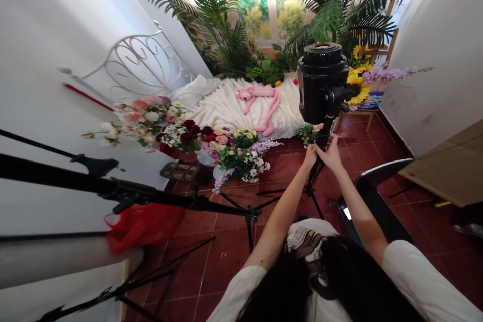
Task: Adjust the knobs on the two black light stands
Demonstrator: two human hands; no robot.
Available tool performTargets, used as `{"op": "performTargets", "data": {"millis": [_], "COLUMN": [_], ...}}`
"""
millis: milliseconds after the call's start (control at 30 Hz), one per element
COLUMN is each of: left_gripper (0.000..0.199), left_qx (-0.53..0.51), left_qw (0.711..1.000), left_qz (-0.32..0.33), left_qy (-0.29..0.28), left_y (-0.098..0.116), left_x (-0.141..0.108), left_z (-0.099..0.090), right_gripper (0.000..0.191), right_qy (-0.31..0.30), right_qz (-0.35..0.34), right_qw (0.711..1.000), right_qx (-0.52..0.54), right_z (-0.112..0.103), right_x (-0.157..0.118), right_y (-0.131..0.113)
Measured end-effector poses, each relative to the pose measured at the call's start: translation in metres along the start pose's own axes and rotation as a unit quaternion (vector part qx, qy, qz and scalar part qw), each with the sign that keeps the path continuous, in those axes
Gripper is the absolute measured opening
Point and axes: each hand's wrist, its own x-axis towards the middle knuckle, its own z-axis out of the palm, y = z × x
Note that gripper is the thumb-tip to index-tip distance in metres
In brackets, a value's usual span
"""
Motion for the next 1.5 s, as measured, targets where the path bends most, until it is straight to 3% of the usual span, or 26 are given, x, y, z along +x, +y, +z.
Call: {"op": "performTargets", "data": {"millis": [100, 267, 433, 633, 700, 800, 900, 967, 1033, 1100, 1167, 1267, 1367, 1500], "left_gripper": [0.019, 0.024, 0.027, 0.033, 0.034, 0.032, 0.030, 0.031, 0.031, 0.032, 0.034, 0.035, 0.032, 0.029], "left_qx": [0.025, 0.058, 0.075, 0.080, 0.078, 0.075, 0.064, 0.053, 0.049, 0.056, 0.064, 0.063, 0.052, 0.046], "left_qw": [1.000, 0.998, 0.997, 0.997, 0.997, 0.997, 0.998, 0.998, 0.998, 0.998, 0.998, 0.997, 0.998, 0.998], "left_qz": [-0.012, -0.007, -0.017, -0.004, -0.006, -0.014, -0.020, -0.022, -0.023, -0.022, -0.022, -0.026, -0.028, -0.026], "left_qy": [0.004, -0.038, -0.025, -0.023, -0.028, -0.024, -0.016, -0.010, -0.009, -0.010, -0.014, -0.021, -0.022, -0.023], "left_y": [0.006, 0.013, 0.014, 0.015, 0.016, 0.017, 0.018, 0.018, 0.018, 0.019, 0.019, 0.021, 0.021, 0.021], "left_x": [-0.003, -0.008, -0.009, -0.010, -0.011, -0.011, -0.011, -0.010, -0.010, -0.011, -0.012, -0.013, -0.013, -0.014], "left_z": [0.002, 0.002, 0.004, 0.006, 0.006, 0.006, 0.007, 0.008, 0.008, 0.008, 0.008, 0.009, 0.009, 0.009], "right_gripper": [0.063, 0.050, 0.041, 0.056, 0.064, 0.066, 0.056, 0.047, 0.043, 0.047, 0.054, 0.066, 0.068, 0.058], "right_qy": [0.029, 0.000, 0.000, 0.043, 0.046, 0.015, -0.051, -0.088, -0.103, -0.094, -0.042, 0.054, 0.048, 0.021], "right_qz": [-0.007, -0.009, -0.005, 0.058, 0.103, 0.234, 0.346, 0.360, 0.365, 0.382, 0.378, 0.281, 0.185, 0.145], "right_qw": [0.998, 0.991, 0.983, 0.981, 0.983, 0.972, 0.916, 0.884, 0.871, 0.875, 0.901, 0.956, 0.979, 0.971], "right_qx": [-0.053, -0.131, -0.183, -0.178, -0.145, -0.009, 0.197, 0.286, 0.312, 0.283, 0.210, 0.061, -0.074, -0.189], "right_z": [-0.017, -0.033, -0.031, -0.025, -0.022, -0.017, -0.016, -0.017, -0.018, -0.018, -0.018, -0.022, -0.031, -0.037], "right_x": [-0.033, -0.073, -0.078, -0.074, -0.074, -0.071, -0.068, -0.067, -0.066, -0.066, -0.067, -0.070, -0.073, -0.071], "right_y": [0.007, 0.022, 0.026, 0.018, 0.015, 0.009, 0.001, -0.002, -0.003, -0.001, 0.001, 0.003, 0.002, -0.005]}}
